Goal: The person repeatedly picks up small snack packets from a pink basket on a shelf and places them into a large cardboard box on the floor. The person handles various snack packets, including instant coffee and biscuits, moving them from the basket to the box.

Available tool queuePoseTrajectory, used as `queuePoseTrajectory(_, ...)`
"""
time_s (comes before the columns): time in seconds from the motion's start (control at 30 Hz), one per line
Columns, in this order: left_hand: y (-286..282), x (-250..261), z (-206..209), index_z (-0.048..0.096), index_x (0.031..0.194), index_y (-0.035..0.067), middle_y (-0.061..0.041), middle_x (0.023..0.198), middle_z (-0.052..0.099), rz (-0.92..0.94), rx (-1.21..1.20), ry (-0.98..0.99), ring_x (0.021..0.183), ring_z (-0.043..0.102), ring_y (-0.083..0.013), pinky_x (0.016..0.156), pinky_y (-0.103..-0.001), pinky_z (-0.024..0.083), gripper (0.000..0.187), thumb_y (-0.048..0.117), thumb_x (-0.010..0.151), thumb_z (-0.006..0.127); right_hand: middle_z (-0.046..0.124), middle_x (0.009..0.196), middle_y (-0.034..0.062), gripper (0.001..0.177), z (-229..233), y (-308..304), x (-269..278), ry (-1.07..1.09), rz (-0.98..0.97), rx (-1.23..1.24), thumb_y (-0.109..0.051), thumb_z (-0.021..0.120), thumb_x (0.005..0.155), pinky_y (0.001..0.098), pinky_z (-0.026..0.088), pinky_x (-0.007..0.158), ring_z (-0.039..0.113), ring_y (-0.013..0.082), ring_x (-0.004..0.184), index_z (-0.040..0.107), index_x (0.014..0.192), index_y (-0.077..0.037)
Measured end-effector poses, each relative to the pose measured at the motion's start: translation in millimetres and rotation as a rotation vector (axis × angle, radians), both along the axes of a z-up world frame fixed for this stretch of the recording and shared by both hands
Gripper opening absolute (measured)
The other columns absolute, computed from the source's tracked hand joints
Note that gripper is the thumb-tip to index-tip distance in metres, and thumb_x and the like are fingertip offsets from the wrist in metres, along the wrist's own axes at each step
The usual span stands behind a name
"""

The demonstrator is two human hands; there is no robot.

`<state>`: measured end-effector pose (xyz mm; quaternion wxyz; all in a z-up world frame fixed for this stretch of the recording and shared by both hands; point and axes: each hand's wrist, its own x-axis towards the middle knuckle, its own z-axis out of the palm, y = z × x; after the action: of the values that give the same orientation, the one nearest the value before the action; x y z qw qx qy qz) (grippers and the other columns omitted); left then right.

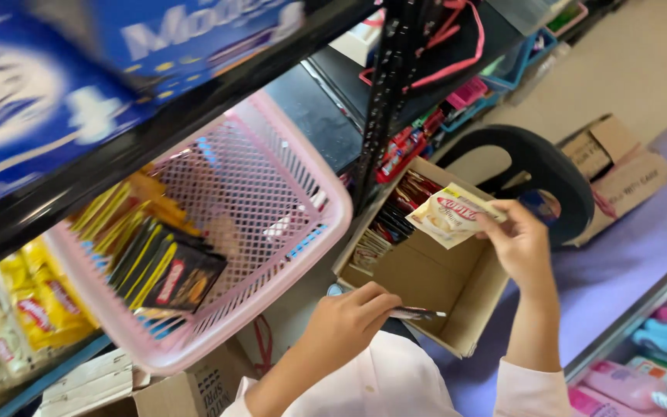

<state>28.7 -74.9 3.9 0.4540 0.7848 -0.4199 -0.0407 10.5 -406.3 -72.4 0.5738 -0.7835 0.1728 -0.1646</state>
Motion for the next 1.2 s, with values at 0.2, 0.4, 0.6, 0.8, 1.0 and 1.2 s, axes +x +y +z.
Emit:
queuePoseTrajectory(0.2,-40,16,-162,0.067,0.103,0.011,-0.008,0.091,0.064,-0.073,0.277,0.132,0.084,0.068,-0.0308,0.067,-0.043,0.053,0.012,0.013,0.092,0.067,0.073,0.087,0.0014,0.019,-169,-12,-11,0.338,-0.022,-0.04,-0.014,0.072,0.095,0.0253,0.054,0.063,0.064,0.0084,0.071,0.072,0.112,-0.005)
queuePoseTrajectory(0.4,-55,32,-252,0.068,0.099,0.014,-0.005,0.085,0.065,-0.126,0.401,0.153,0.084,0.068,-0.0287,0.07,-0.043,0.053,0.008,0.012,0.092,0.066,0.076,0.087,0.0073,0.022,-337,16,-21,0.525,0.006,0.064,-0.013,0.074,0.092,0.0284,0.053,0.066,0.065,0.0131,0.072,0.074,0.112,-0.005)
queuePoseTrajectory(0.6,-84,45,-327,0.067,0.098,0.011,-0.007,0.086,0.067,-0.173,0.567,0.066,0.091,0.066,-0.0295,0.08,-0.043,0.052,0.021,0.004,0.079,0.064,0.078,0.099,0.0101,0.026,-485,51,-15,0.556,0.149,0.185,-0.018,0.078,0.089,0.0307,0.054,0.077,0.069,0.0182,0.084,0.075,0.113,-0.008)
queuePoseTrajectory(0.8,-99,65,-440,0.066,0.094,0.01,-0.005,0.087,0.071,-0.145,0.741,-0.023,0.093,0.068,-0.0278,0.08,-0.04,0.052,0.018,0.005,0.077,0.067,0.067,0.109,0.018,0.028,-564,78,2,0.57,0.121,0.07,-0.013,0.08,0.084,0.0387,0.052,0.084,0.063,0.031,0.096,0.078,0.111,-0.006)
queuePoseTrajectory(1.0,-90,42,-610,0.07,0.095,0.015,-0.009,0.091,0.075,-0.256,1.163,-0.005,0.089,0.074,-0.0237,0.073,-0.036,0.058,0.007,0.011,0.091,0.067,0.07,0.107,0.0169,0.024,-610,97,-26,0.44,0.032,0.275,0.0,0.069,0.085,0.0353,0.054,0.082,0.068,0.028,0.093,0.076,0.108,0.001)
queuePoseTrajectory(1.2,-102,60,-647,0.066,0.1,0.012,-0.01,0.09,0.073,-0.057,1.138,-0.31,0.08,0.073,-0.0254,0.064,-0.036,0.06,0.012,0.015,0.088,0.066,0.067,0.107,0.0136,0.033,-558,99,-33,0.604,-0.387,0.819,-0.001,0.05,0.097,0.0342,0.057,0.076,0.07,0.0237,0.089,0.06,0.128,-0.001)
